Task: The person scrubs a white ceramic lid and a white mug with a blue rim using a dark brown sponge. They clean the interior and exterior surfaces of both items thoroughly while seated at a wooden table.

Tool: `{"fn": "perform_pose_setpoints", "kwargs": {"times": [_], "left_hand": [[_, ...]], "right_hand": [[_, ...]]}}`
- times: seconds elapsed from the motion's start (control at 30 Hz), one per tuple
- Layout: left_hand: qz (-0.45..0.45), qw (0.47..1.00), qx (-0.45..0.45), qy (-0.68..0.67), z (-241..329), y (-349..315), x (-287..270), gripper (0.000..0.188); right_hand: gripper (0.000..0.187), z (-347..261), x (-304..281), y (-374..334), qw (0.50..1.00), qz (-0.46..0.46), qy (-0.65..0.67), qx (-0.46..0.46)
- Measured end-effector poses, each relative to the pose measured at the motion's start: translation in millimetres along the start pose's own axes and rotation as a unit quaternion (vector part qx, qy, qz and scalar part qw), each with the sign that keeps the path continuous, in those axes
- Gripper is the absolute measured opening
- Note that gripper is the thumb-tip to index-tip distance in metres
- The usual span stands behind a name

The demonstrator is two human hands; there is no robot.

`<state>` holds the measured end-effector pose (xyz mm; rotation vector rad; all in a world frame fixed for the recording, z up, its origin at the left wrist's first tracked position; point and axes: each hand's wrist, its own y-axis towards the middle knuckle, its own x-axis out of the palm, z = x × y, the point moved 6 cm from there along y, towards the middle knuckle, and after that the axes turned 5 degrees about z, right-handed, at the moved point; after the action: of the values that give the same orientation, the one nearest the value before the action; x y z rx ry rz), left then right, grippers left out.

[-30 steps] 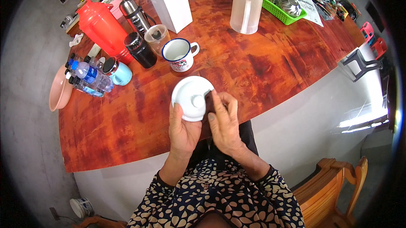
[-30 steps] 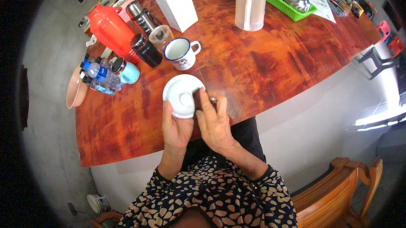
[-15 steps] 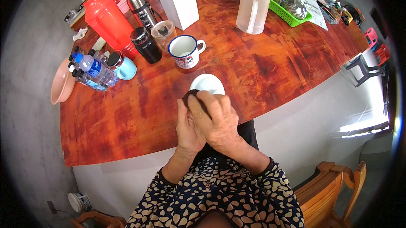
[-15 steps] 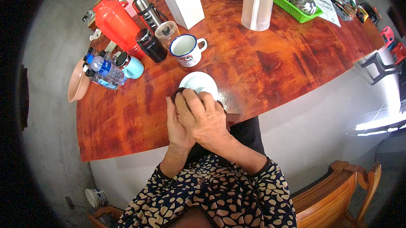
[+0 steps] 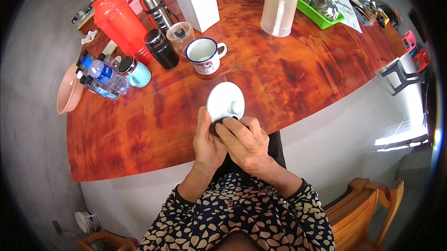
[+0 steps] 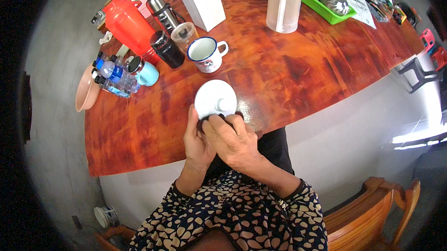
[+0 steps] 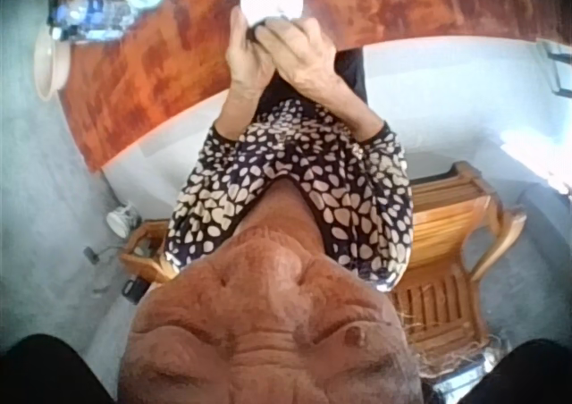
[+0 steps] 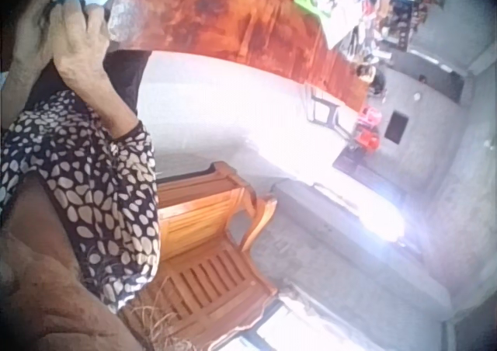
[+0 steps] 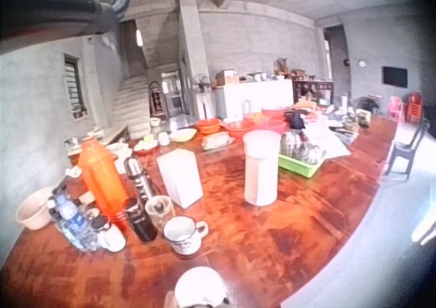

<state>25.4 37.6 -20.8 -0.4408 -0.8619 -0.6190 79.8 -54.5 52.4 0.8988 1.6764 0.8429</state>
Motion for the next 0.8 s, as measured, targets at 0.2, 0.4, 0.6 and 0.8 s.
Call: {"fn": "perform_pose_setpoints", "kwargs": {"times": [0.2, 0.4, 0.6, 0.8], "left_hand": [[0.074, 0.997, -0.03, -0.011, -10.9, -11.8, 14.1, 0.043], [-0.037, 0.992, 0.003, 0.122, -7.9, -11.5, 1.9, 0.033], [-0.022, 0.994, 0.028, 0.103, 4.8, -3.1, 5.7, 0.041], [0.015, 0.999, -0.017, 0.03, 2.5, 10.1, -1.2, 0.053]], "right_hand": [[0.028, 14.7, 10.4, 36.5, 0.997, -0.003, -0.059, 0.045], [0.014, 61.7, 26.5, 44.9, 0.983, -0.039, 0.039, 0.178], [0.018, 107.9, 40.6, -3.8, 0.881, -0.059, 0.248, 0.398], [0.029, 80.6, 56.9, -49.8, 0.671, 0.076, 0.496, 0.546]]}}
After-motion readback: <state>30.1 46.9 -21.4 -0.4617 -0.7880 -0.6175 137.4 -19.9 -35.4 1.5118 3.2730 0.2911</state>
